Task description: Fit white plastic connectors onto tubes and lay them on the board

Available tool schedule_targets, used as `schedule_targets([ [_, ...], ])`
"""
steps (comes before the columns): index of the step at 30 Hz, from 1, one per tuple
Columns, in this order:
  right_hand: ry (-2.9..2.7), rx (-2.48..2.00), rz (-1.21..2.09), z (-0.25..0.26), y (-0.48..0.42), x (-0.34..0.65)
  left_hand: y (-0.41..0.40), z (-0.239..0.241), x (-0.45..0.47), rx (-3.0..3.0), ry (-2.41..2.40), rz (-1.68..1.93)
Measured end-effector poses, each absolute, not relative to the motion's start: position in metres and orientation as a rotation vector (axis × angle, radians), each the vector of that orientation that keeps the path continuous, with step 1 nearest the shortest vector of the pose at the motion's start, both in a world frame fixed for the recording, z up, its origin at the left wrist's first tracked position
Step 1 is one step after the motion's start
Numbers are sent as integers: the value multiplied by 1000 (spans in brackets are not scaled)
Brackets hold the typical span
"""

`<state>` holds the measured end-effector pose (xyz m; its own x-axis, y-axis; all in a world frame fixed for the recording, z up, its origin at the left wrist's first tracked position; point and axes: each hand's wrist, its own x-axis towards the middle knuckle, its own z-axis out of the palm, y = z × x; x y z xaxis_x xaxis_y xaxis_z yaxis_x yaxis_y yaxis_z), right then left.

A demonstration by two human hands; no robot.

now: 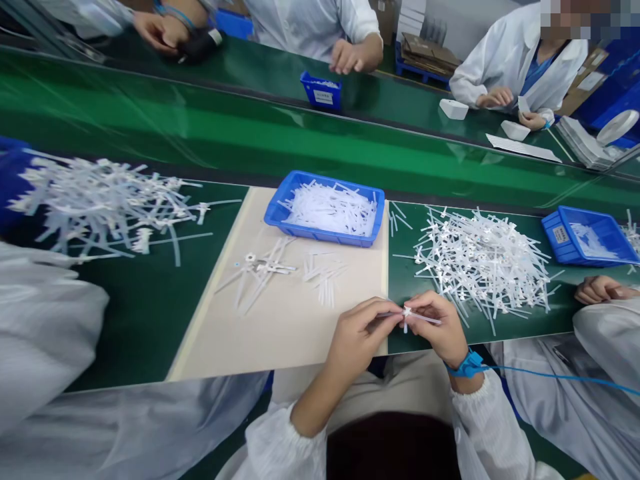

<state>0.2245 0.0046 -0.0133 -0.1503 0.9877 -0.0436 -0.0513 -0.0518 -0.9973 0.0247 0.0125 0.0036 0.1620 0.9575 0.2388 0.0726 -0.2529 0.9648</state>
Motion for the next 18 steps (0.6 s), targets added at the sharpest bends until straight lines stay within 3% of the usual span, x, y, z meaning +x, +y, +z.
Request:
schedule_targets([
  [18, -1358, -1124, 1287, -10, 0, 222, 9, -2, 24, 1785, 1055, 1319],
])
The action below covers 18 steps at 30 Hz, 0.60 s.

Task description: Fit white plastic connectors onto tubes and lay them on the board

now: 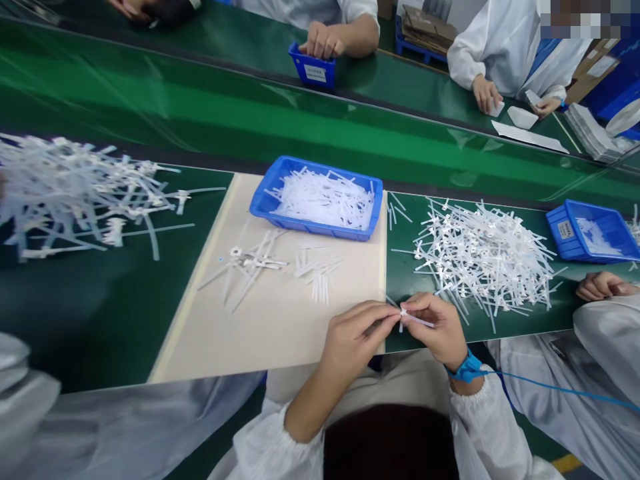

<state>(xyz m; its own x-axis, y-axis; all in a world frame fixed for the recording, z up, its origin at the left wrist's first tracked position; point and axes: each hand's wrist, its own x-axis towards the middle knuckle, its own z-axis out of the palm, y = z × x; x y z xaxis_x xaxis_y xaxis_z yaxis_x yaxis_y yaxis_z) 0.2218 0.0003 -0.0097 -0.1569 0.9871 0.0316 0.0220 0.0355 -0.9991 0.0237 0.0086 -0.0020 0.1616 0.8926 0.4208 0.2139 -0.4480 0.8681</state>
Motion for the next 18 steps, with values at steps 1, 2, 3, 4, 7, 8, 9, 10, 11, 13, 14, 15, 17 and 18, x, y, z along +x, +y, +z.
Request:
schedule_targets([
  [1, -1375, -1118, 1269, -9, 1, 222, 8, -2, 24, 1786, 1057, 1319],
  [2, -1398, -1115, 1250, -9, 1, 222, 8, -3, 24, 1785, 1061, 1319],
  [3, -1423, -1114, 1233, -9, 1, 222, 7, -3, 24, 1785, 1065, 1323],
  [4, -1446, -1115, 1217, -9, 1, 223, 7, -3, 23, 1785, 1068, 1327],
  [7, -1494, -1120, 1194, -8, 1, 225, 7, -4, 23, 1781, 1076, 1319],
  [8, -1499, -1124, 1191, -8, 1, 225, 7, -5, 23, 1776, 1074, 1308],
  [9, -1501, -1131, 1192, -7, 1, 225, 8, -5, 22, 1768, 1069, 1295],
  [10, -1502, -1138, 1197, -7, 1, 226, 8, -5, 22, 1762, 1061, 1283],
  [11, -1503, -1145, 1204, -6, 1, 226, 9, -5, 22, 1757, 1052, 1272],
  [13, -1502, -1152, 1223, -5, 1, 226, 9, -5, 21, 1748, 1039, 1254],
  [14, -1502, -1154, 1233, -4, 1, 227, 10, -5, 21, 1743, 1035, 1243],
  [15, -1506, -1154, 1238, -3, 1, 227, 10, -5, 21, 1736, 1035, 1231],
  [17, -1523, -1155, 1242, -3, 2, 228, 10, -4, 20, 1711, 1041, 1200],
  [18, -1535, -1155, 1239, -3, 3, 228, 10, -3, 19, 1700, 1044, 1181],
])
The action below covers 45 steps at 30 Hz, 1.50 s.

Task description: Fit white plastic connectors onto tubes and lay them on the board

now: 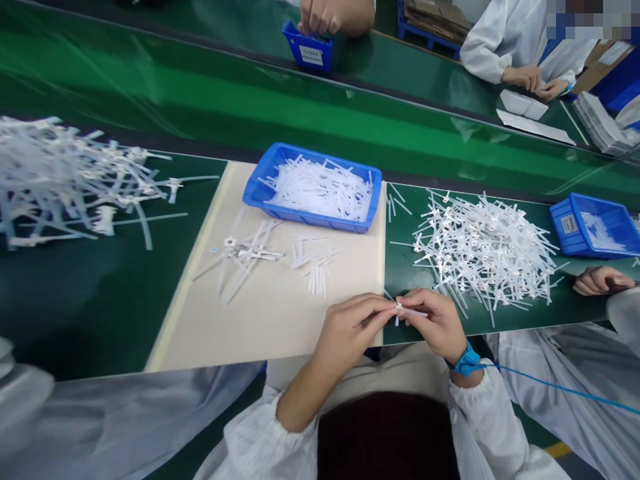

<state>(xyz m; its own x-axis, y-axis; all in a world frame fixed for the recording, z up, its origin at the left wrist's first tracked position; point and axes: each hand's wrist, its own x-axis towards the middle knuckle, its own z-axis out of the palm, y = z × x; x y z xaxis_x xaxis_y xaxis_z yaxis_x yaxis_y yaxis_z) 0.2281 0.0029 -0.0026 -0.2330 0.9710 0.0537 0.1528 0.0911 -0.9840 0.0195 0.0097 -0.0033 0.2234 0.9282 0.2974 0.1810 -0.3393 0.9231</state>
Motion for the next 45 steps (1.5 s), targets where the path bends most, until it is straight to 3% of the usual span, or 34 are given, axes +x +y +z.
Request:
schedule_targets([
  [20, -1315, -1126, 1331, -10, 5, 220, 15, 2, 19, 1457, 1065, 1125],
  [45, -1494, -1095, 1269, -11, -4, 225, 16, 11, 17, 1457, 996, 1075],
])
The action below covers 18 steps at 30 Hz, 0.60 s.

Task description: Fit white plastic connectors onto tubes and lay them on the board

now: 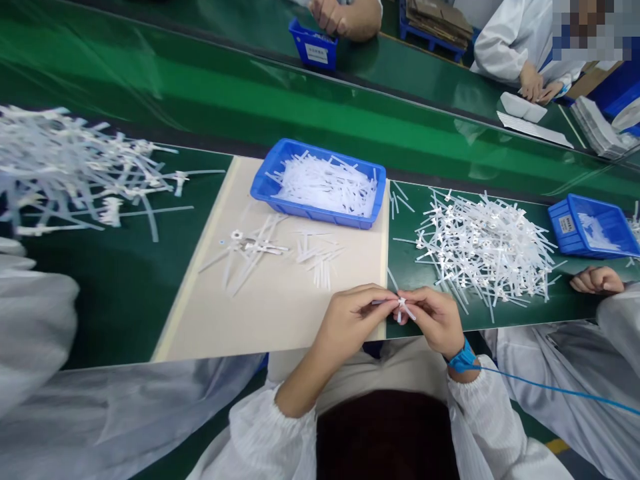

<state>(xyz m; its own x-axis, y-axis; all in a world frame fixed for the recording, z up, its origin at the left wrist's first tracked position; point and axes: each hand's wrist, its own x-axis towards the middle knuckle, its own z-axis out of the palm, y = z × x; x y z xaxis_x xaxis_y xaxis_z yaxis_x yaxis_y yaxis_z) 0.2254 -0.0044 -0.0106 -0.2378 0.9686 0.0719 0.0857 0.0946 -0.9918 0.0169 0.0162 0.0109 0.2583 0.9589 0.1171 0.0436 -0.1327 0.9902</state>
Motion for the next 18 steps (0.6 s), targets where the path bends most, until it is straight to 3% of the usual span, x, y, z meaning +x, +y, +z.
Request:
schedule_targets([
  [18, -1580, -1074, 1239, -5, 0, 227, 19, 10, 13, 1455, 971, 1017],
])
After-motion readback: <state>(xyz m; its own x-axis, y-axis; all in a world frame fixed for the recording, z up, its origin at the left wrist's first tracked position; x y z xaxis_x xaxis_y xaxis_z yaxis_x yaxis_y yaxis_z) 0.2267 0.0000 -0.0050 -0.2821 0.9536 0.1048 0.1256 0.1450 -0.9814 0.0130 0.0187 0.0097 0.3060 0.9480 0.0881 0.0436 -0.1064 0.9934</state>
